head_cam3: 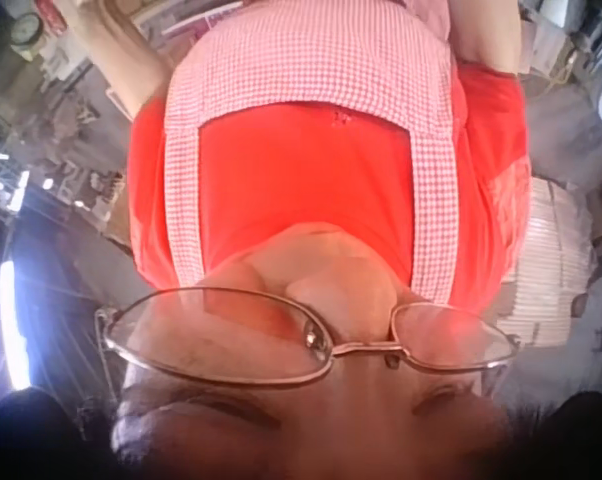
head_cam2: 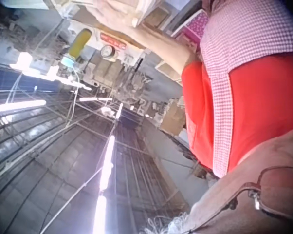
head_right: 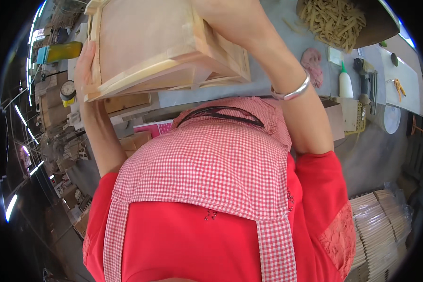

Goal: Assembling wooden boards into a box structure using glue, rubber bands, and a nail gun.

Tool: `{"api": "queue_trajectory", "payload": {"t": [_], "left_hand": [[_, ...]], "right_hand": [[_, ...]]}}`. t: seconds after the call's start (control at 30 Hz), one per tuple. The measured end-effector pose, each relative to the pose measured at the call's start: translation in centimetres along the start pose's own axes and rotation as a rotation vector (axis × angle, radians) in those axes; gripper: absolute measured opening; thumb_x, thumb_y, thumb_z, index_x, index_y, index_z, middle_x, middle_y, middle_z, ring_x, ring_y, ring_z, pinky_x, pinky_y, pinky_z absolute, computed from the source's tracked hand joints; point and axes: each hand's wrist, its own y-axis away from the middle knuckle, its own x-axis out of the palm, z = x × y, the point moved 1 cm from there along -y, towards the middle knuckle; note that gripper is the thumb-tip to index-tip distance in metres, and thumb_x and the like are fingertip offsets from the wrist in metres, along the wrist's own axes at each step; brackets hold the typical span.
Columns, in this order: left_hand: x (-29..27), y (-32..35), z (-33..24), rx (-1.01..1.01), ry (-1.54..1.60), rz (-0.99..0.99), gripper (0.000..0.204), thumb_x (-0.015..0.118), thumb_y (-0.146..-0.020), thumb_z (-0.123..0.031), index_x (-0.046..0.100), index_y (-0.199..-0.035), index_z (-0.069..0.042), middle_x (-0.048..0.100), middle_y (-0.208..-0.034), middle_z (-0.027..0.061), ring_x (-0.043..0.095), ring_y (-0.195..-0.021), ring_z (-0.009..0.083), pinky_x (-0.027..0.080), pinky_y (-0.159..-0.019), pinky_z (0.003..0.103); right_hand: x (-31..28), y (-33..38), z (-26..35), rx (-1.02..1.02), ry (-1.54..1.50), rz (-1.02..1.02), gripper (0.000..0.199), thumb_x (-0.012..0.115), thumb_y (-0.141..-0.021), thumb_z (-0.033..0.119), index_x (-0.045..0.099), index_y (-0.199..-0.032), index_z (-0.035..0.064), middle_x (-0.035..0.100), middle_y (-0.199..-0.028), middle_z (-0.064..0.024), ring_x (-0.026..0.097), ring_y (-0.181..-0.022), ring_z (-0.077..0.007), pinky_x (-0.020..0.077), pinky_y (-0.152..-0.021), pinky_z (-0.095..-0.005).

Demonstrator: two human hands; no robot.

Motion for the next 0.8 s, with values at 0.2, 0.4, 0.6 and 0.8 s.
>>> {"api": "queue_trajectory", "payload": {"t": [0.2, 0.4, 0.6, 0.8], "left_hand": [[-0.3, -1.3, 2.8, -0.042, 0.089, -0.063, 0.045, 0.052, -0.103, -0.026, 0.049, -0.139, 0.000, 0.062, -0.124, 0.0106, 0.064, -0.107, 0.0173, 0.052, -0.092, 0.031], [-1.0, 0.3, 4.1, 0.008, 0.161, -0.123, 0.043, 0.050, -0.103, -0.027, 0.050, -0.137, 0.000, 0.062, -0.124, 0.0120, 0.063, -0.109, 0.0175, 0.052, -0.093, 0.031], [-0.9, 2.1, 4.7, -0.191, 0.271, -0.198, 0.055, 0.045, -0.104, -0.043, 0.051, -0.136, 0.001, 0.062, -0.127, 0.0140, 0.062, -0.113, 0.0224, 0.051, -0.097, 0.038], [-2.5, 6.1, 10.0, -0.222, 0.512, -0.259, 0.061, 0.036, -0.103, -0.051, 0.046, -0.144, -0.007, 0.049, -0.147, 0.0133, 0.044, -0.137, 0.0303, 0.031, -0.116, 0.050]], "right_hand": [[0.2, -1.5, -2.0, 0.035, 0.048, 0.002, 0.041, 0.051, -0.100, 0.012, 0.049, -0.136, -0.0085, 0.062, -0.125, -0.0074, 0.055, -0.114, -0.0121, 0.0434, -0.098, -0.0263], [0.9, 0.7, -1.1, -0.039, -0.137, -0.011, 0.044, 0.050, -0.102, 0.013, 0.045, -0.141, -0.0062, 0.062, -0.122, -0.0080, 0.056, -0.111, -0.0119, 0.0449, -0.096, -0.0268], [-1.7, 1.8, -3.1, 0.168, -0.045, 0.080, 0.056, 0.055, -0.103, 0.028, 0.040, -0.147, -0.0023, 0.061, -0.123, -0.0149, 0.054, -0.112, -0.0142, 0.0447, -0.098, -0.0300], [-7.0, 11.7, -6.8, 0.278, 0.405, 0.104, 0.035, 0.053, -0.098, 0.012, 0.058, -0.129, -0.0025, 0.067, -0.102, -0.0066, 0.064, -0.097, -0.0179, 0.0478, -0.090, -0.0281]]}}
